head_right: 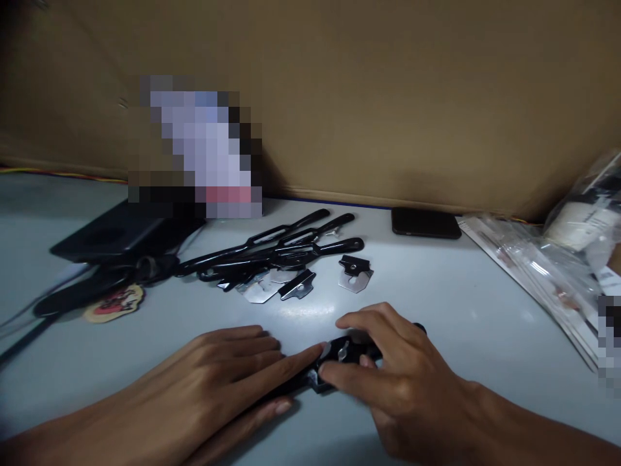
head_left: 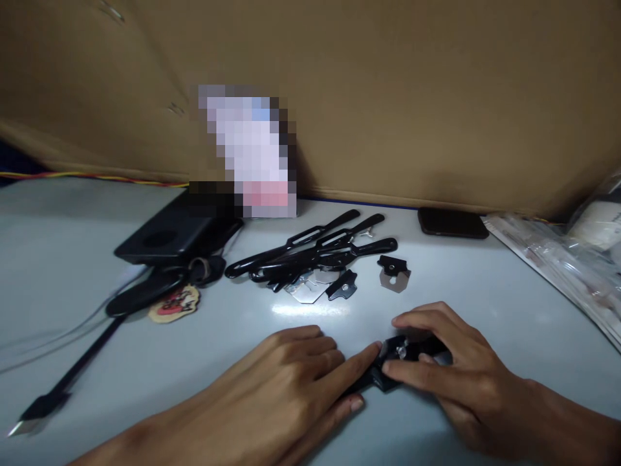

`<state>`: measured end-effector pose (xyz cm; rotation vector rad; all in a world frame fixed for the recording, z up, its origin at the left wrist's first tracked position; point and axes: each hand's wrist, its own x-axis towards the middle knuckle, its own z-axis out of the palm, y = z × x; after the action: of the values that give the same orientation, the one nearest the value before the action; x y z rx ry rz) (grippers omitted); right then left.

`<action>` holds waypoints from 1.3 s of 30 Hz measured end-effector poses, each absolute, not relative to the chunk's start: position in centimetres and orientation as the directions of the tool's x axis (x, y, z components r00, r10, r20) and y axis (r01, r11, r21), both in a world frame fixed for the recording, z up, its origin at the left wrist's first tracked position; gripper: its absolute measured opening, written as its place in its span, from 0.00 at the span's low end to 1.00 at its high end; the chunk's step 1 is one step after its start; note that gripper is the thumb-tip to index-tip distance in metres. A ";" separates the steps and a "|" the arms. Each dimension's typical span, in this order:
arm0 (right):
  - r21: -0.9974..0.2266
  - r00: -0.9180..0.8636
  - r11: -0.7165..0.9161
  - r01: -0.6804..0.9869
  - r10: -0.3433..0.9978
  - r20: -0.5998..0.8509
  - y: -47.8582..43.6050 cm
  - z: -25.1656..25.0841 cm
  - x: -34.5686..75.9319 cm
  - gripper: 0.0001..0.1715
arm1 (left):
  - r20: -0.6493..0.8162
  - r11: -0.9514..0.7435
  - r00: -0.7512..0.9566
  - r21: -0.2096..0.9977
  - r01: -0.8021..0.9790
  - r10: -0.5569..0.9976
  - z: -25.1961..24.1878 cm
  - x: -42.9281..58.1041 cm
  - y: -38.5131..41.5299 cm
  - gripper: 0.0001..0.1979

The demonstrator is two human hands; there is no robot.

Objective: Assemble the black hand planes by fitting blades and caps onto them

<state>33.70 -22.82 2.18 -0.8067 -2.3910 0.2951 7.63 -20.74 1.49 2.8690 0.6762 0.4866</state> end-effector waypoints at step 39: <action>-0.435 -0.528 0.683 0.587 0.730 0.433 -22.2 1.6 33.2 0.06 | 0.241 -0.882 0.858 0.261 0.394 0.454 1.6 7.3 -20.7 0.19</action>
<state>33.23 -22.20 1.57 -1.0085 -2.2968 0.3135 7.33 -20.73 1.63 2.8305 0.6533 0.4403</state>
